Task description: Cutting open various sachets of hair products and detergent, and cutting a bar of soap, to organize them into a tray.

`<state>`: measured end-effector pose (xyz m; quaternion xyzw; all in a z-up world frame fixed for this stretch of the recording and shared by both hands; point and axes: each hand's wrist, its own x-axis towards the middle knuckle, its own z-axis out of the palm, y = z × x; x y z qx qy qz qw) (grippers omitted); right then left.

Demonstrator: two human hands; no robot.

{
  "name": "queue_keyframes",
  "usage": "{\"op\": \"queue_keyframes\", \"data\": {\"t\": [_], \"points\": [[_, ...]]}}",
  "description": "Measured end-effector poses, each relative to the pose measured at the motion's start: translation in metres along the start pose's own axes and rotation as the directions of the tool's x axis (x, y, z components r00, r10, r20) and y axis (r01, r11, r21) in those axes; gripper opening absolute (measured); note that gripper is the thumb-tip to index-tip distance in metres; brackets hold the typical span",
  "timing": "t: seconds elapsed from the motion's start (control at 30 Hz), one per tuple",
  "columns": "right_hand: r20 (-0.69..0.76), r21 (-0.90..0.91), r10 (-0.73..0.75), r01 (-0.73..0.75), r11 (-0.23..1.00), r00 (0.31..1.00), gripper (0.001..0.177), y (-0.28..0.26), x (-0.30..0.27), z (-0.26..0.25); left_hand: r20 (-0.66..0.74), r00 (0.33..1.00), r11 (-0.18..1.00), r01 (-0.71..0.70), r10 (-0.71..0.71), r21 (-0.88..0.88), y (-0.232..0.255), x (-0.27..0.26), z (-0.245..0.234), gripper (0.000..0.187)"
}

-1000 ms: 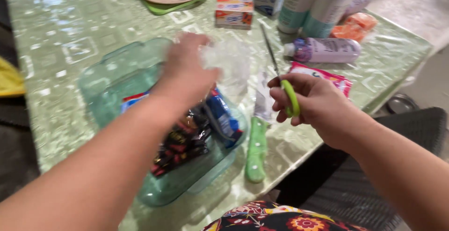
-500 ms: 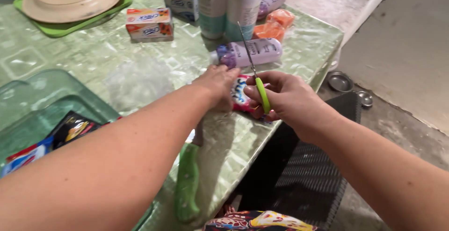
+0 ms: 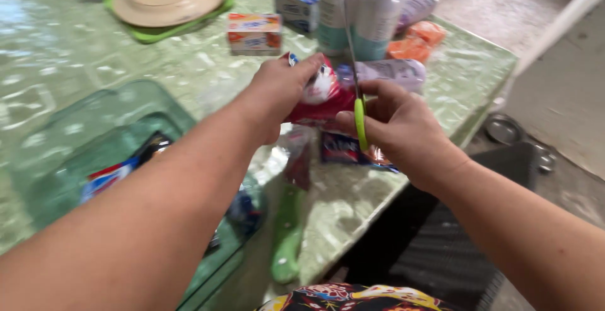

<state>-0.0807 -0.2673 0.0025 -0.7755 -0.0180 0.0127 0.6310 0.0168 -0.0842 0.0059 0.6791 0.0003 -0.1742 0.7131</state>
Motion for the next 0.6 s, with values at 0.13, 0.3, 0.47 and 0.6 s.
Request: {"op": "queue_keyframes", "data": {"t": [0.13,0.3,0.47,0.6], "points": [[0.050,0.152,-0.086,0.078,0.985,0.995,0.044,-0.044,0.008,0.037,0.126,0.991,0.962,0.070,-0.038,-0.262,0.036,-0.042,-0.045,0.044],[0.279,0.620,-0.083,-0.114,0.776,0.957,0.027,-0.082,0.018,0.083,0.284,0.893,0.923,-0.272,0.348,-0.272,0.073,-0.128,-0.119,0.076],[0.472,0.590,-0.056,-0.268,0.762,0.880,0.030,-0.106,0.006,0.145,0.225,0.907,0.935,-0.343,0.355,-0.092,0.082,-0.190,-0.171,0.106],[0.535,0.504,-0.006,-0.313,0.805,0.845,0.035,-0.076,0.015,0.179,-0.047,0.981,0.982,-0.188,0.189,0.020,0.046,-0.191,-0.213,0.107]]}}
